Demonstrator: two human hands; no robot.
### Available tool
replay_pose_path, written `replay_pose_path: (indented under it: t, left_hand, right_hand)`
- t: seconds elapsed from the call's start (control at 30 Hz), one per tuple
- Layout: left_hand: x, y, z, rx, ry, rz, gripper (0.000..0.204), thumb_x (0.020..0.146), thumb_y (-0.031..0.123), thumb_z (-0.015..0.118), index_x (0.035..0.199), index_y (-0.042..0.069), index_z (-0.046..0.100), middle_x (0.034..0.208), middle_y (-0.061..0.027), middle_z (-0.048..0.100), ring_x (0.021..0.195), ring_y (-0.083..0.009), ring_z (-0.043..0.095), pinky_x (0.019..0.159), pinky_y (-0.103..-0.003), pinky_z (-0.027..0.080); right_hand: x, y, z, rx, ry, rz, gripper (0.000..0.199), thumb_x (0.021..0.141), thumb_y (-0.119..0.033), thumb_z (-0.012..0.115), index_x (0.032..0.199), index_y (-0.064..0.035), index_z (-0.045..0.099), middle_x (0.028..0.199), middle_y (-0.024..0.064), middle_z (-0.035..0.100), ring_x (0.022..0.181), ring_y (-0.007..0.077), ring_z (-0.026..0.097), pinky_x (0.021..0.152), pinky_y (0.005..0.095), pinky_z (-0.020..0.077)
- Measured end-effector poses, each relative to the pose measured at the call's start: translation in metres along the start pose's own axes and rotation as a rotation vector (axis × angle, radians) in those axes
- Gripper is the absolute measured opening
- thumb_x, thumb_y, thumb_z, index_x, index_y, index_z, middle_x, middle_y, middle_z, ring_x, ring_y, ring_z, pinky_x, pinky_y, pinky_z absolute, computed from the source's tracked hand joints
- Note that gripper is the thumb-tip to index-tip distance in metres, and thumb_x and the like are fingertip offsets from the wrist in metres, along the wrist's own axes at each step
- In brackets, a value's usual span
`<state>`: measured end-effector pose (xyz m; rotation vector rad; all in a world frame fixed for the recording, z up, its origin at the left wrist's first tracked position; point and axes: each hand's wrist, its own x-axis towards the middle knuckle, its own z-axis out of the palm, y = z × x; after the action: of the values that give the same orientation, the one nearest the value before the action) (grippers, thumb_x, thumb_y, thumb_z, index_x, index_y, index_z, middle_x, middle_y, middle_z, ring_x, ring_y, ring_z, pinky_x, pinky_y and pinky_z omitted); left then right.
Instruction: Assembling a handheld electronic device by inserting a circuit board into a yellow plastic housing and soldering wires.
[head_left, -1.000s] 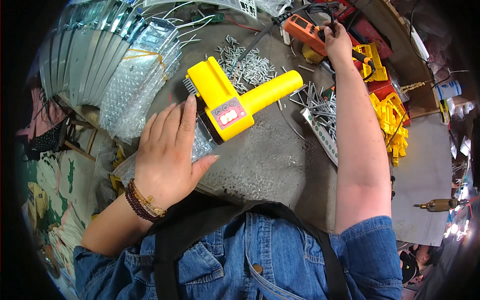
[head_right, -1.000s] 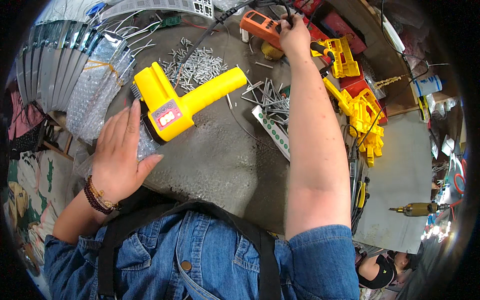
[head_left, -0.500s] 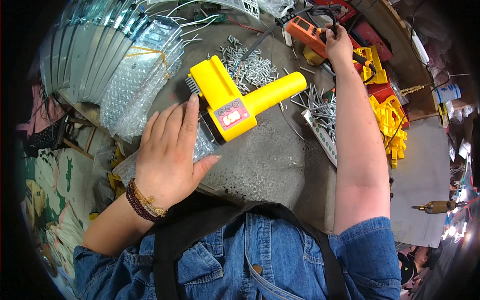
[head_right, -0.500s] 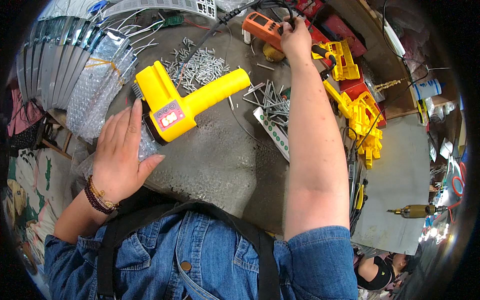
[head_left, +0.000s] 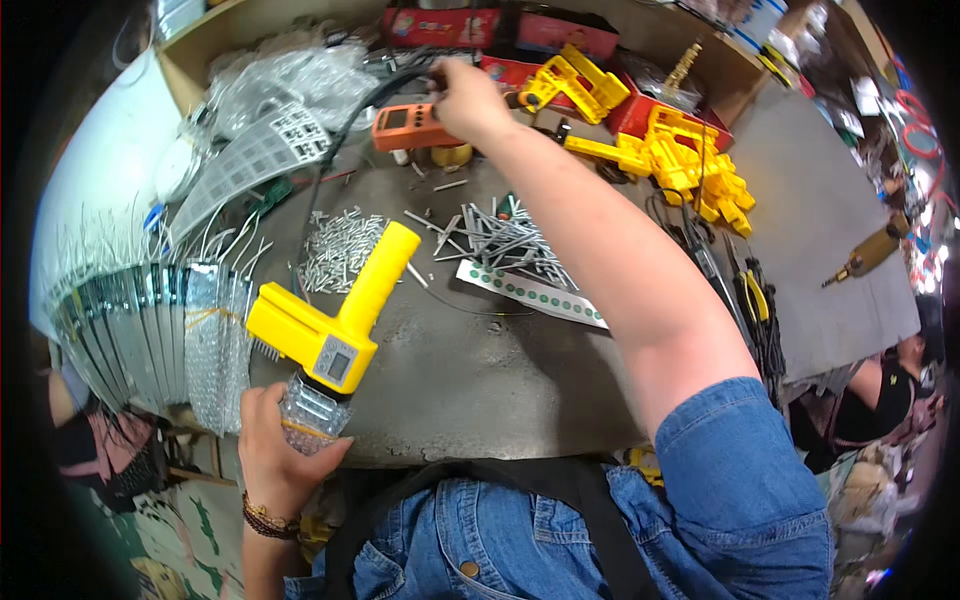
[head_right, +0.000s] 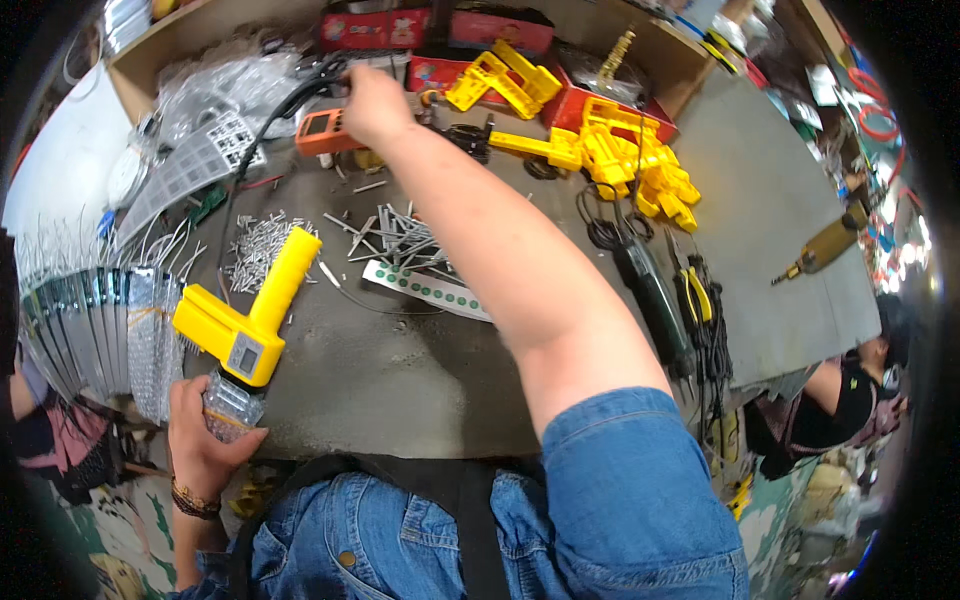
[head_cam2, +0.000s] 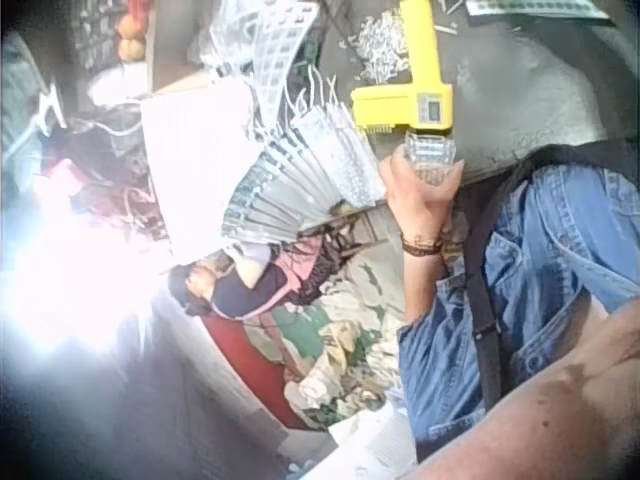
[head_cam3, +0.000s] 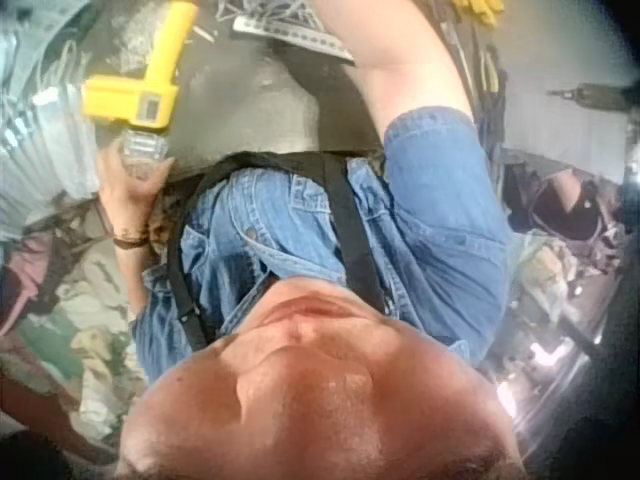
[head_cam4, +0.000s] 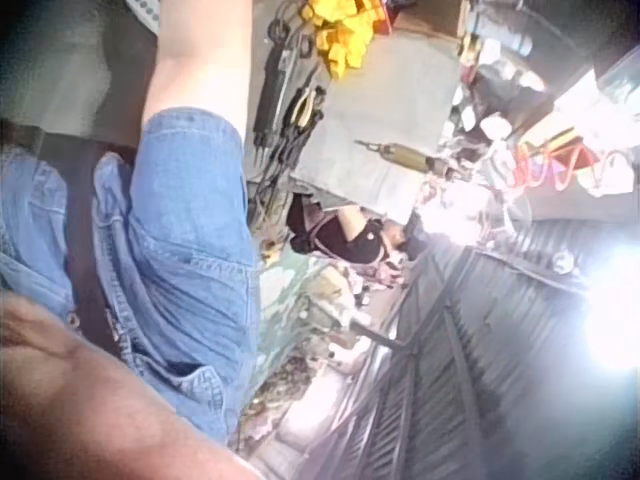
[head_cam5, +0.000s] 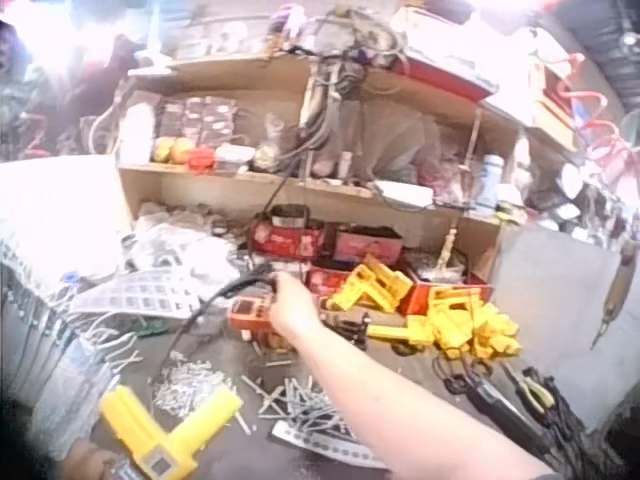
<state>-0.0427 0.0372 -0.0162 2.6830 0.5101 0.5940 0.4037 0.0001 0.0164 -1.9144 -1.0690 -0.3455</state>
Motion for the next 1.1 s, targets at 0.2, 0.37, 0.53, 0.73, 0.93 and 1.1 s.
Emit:
replay_pose_path:
  t: [0.2, 0.37, 0.53, 0.73, 0.93, 1.1]
  left_hand:
    - [0.005, 0.018, -0.009, 0.065, 0.04, 0.072, 0.062, 0.06, 0.016, 0.087, 0.11, 0.001, 0.054, 0.101, -0.0183, 0.053, 0.09, -0.0404, 0.056, 0.075, -0.045, 0.048]
    - [0.003, 0.025, -0.011, 0.203, 0.057, 0.384, 0.031, 0.071, 0.005, 0.072, 0.101, 0.002, 0.067, 0.083, -0.0116, 0.055, 0.073, -0.0311, 0.056, 0.063, -0.041, 0.046]
    - [0.025, 0.023, 0.029, 0.23, 0.071, 0.609, 0.033, 0.071, 0.001, 0.069, 0.103, 0.008, 0.07, 0.078, -0.0044, 0.052, 0.068, -0.0239, 0.055, 0.054, -0.035, 0.043]
    - [0.05, 0.048, 0.027, -0.338, -0.291, 0.541, 0.037, 0.064, 0.012, 0.084, 0.098, 0.008, 0.069, 0.089, -0.0065, 0.064, 0.08, -0.0294, 0.06, 0.071, -0.037, 0.047]
    - [0.067, 0.087, 0.043, -0.379, -0.16, 0.508, 0.036, 0.069, 0.009, 0.08, 0.102, 0.005, 0.066, 0.093, -0.0115, 0.065, 0.088, -0.031, 0.061, 0.08, -0.04, 0.047]
    - [0.073, 0.121, 0.061, -0.25, -0.355, 0.542, 0.037, 0.075, 0.014, 0.078, 0.109, 0.005, 0.067, 0.105, -0.0121, 0.067, 0.1, -0.0299, 0.062, 0.086, -0.039, 0.049]
  right_hand:
    - [0.011, -0.049, -0.012, 0.227, 0.391, -0.164, 0.017, 0.083, -0.001, 0.062, 0.1, -0.0023, 0.065, 0.099, 0.0184, 0.069, 0.098, 0.0389, 0.063, 0.086, 0.0446, 0.0504]
    - [-0.044, -0.076, -0.117, -0.155, 0.544, -0.835, 0.017, 0.089, 0.0, 0.061, 0.105, -0.0021, 0.061, 0.085, 0.0082, 0.063, 0.07, 0.0188, 0.057, 0.063, 0.0297, 0.0476]
    - [-0.184, -0.037, -0.243, 0.52, 0.271, -0.259, 0.039, 0.089, 0.001, 0.063, 0.127, -0.0012, 0.054, 0.119, 0.0072, 0.063, 0.105, 0.0181, 0.06, 0.092, 0.0309, 0.0466]
    - [-0.318, -0.001, -0.363, -0.395, -0.072, 0.268, 0.017, 0.091, 0.007, 0.053, 0.104, 0.0034, 0.063, 0.12, 0.0106, 0.065, 0.109, 0.019, 0.061, 0.096, 0.0319, 0.0459]
    - [-0.336, -0.049, -0.285, -0.505, -0.154, 0.027, 0.03, 0.08, -0.004, 0.072, 0.109, -0.0061, 0.066, 0.112, 0.0096, 0.066, 0.106, 0.0284, 0.062, 0.093, 0.0375, 0.0475]
    - [-0.326, -0.027, -0.234, -0.438, -0.33, -0.214, 0.031, 0.069, -0.009, 0.078, 0.099, -0.0118, 0.069, 0.093, 0.0025, 0.065, 0.093, 0.0246, 0.062, 0.088, 0.0378, 0.0445]
